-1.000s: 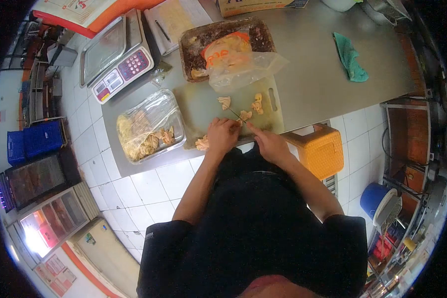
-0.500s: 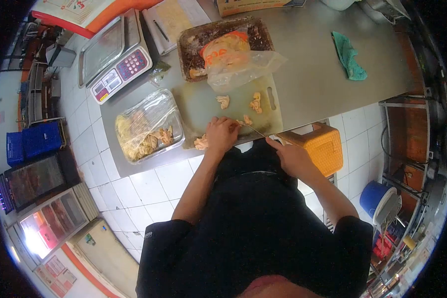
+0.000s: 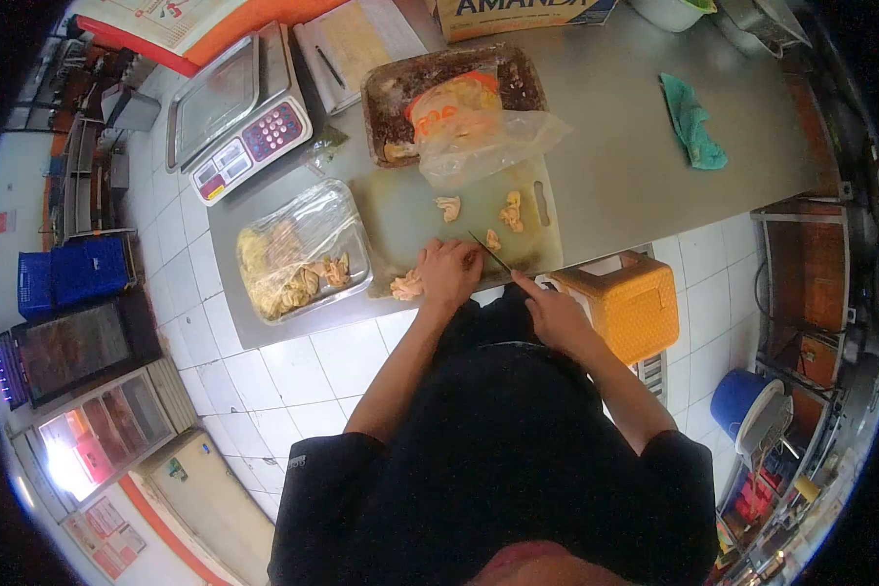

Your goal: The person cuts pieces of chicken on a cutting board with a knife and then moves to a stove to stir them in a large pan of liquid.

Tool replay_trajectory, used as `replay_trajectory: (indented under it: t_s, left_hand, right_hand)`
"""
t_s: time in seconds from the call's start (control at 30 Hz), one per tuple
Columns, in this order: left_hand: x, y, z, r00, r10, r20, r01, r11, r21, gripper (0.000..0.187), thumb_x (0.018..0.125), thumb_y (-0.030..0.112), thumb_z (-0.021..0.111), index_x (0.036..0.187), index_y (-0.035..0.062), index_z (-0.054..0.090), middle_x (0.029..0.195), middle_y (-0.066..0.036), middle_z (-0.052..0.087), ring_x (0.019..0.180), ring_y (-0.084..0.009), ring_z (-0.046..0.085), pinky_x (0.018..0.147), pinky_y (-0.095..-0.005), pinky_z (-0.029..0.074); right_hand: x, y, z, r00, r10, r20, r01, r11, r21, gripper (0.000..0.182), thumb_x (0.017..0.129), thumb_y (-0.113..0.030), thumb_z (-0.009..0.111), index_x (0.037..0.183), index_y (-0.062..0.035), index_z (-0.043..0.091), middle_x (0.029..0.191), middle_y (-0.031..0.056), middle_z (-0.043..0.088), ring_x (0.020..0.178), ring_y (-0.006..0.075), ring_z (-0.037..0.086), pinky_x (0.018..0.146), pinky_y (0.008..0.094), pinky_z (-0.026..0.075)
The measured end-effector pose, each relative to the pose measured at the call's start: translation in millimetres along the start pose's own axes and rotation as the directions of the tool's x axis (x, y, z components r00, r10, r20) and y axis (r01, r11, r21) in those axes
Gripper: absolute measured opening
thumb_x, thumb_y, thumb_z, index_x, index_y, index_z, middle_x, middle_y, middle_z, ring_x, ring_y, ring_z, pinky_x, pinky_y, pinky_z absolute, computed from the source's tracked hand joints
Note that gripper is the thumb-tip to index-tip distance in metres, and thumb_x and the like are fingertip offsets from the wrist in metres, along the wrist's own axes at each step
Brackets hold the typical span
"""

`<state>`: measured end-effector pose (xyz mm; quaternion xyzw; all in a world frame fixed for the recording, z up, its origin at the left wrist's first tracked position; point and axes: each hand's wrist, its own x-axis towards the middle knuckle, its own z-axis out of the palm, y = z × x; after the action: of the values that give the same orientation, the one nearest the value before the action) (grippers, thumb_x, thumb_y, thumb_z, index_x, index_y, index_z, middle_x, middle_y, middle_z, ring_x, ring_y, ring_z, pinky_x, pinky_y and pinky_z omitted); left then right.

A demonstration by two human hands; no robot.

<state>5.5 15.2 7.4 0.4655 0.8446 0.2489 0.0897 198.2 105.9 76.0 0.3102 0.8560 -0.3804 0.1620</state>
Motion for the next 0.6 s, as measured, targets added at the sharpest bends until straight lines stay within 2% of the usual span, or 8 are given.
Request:
replay_trajectory:
  t_s: [0.23,0.3,0.43,0.47,0.5,0.53,0.57,0.6]
  left_hand:
    - [1.1,0.4,5.6,0.996,0.029,-0.081,-0.029,1.0,-0.001,0.009,0.072,0.023,0.072,0.08,0.0191,0.073,0.075,0.003,0.066,0.079,-0.0218,0.056,0.071,-0.0378,0.038]
    - [1.3,0.0,7.3,0.995,0.029,-0.1,-0.028,1.0,0.006,0.009,0.072,0.023,0.071,0.081,0.0191,0.072,0.076,0.003,0.066,0.079,-0.0221,0.056,0.071,-0.0381,0.039]
    - [3.1,-2.3,8.3,0.993,-0.025,-0.114,0.022,0.999,-0.024,0.009,0.074,0.023,0.071,0.082,0.0188,0.072,0.077,0.002,0.068,0.078,-0.0232,0.057,0.07,-0.0388,0.039]
    - [3.9,-2.2,6.7,0.993,-0.027,-0.116,0.024,0.999,-0.025,0.009,0.074,0.023,0.071,0.082,0.0188,0.072,0.077,0.002,0.068,0.078,-0.0232,0.057,0.07,-0.0388,0.039]
    - [6.3,1.3,0.0,0.997,-0.051,-0.052,0.05,0.998,-0.027,0.01,0.077,0.025,0.071,0.084,0.0176,0.073,0.08,0.0,0.069,0.079,-0.0255,0.059,0.073,-0.0398,0.041]
    - [5.7,2.9,-4.0,0.997,-0.076,0.015,0.077,0.997,-0.027,0.012,0.079,0.026,0.071,0.085,0.0164,0.074,0.083,-0.002,0.07,0.079,-0.0278,0.06,0.075,-0.0408,0.043]
    - [4.6,0.3,-3.5,0.997,-0.077,0.014,0.078,0.997,-0.027,0.012,0.079,0.026,0.071,0.085,0.0164,0.074,0.083,-0.002,0.07,0.079,-0.0278,0.06,0.075,-0.0408,0.043]
    - [7.8,-0.8,-4.9,0.994,-0.092,0.054,0.097,0.99,-0.099,0.013,0.083,0.025,0.069,0.088,0.0141,0.072,0.079,-0.001,0.069,0.079,-0.0244,0.061,0.073,-0.039,0.044]
  right_hand:
    - [48.0,-2.7,25.3,0.994,-0.061,-0.095,0.066,0.997,0.043,0.057,0.095,-0.015,0.047,0.149,-0.0209,0.029,0.093,0.0268,0.065,0.085,0.0448,0.063,0.077,0.0544,0.05]
    - [64.3,-1.4,33.8,0.973,-0.122,-0.194,0.145,0.984,0.107,0.056,0.095,-0.015,0.046,0.149,-0.0228,0.03,0.094,0.0264,0.065,0.084,0.045,0.063,0.076,0.0543,0.05]
    - [39.5,11.3,29.3,0.976,-0.135,-0.168,0.146,0.988,0.057,0.055,0.096,-0.016,0.044,0.148,-0.0253,0.031,0.093,0.0252,0.065,0.084,0.0447,0.063,0.076,0.0541,0.05]
    - [24.4,13.6,21.5,0.996,-0.059,-0.062,0.06,0.998,0.013,0.055,0.096,-0.016,0.045,0.148,-0.0264,0.031,0.093,0.0238,0.065,0.084,0.0439,0.064,0.076,0.0542,0.05]
    - [12.4,14.2,8.9,0.999,0.023,0.043,-0.021,0.999,-0.042,0.055,0.096,-0.015,0.045,0.148,-0.0276,0.031,0.093,0.0224,0.066,0.084,0.0431,0.064,0.077,0.0542,0.05]
    - [1.8,13.0,-7.0,0.999,0.021,0.047,-0.019,0.999,-0.046,0.055,0.096,-0.015,0.045,0.148,-0.0276,0.031,0.093,0.0224,0.066,0.084,0.0431,0.064,0.077,0.0542,0.05]
    - [-8.5,10.5,-23.8,0.994,0.042,0.106,-0.04,0.999,-0.023,0.055,0.096,-0.015,0.047,0.148,-0.026,0.033,0.099,0.0222,0.066,0.088,0.042,0.064,0.08,0.0523,0.05]
    - [-12.8,11.4,-33.8,0.986,0.061,0.157,-0.062,0.998,0.0,0.054,0.096,-0.014,0.048,0.147,-0.0245,0.035,0.105,0.022,0.066,0.093,0.0409,0.065,0.083,0.0503,0.051]
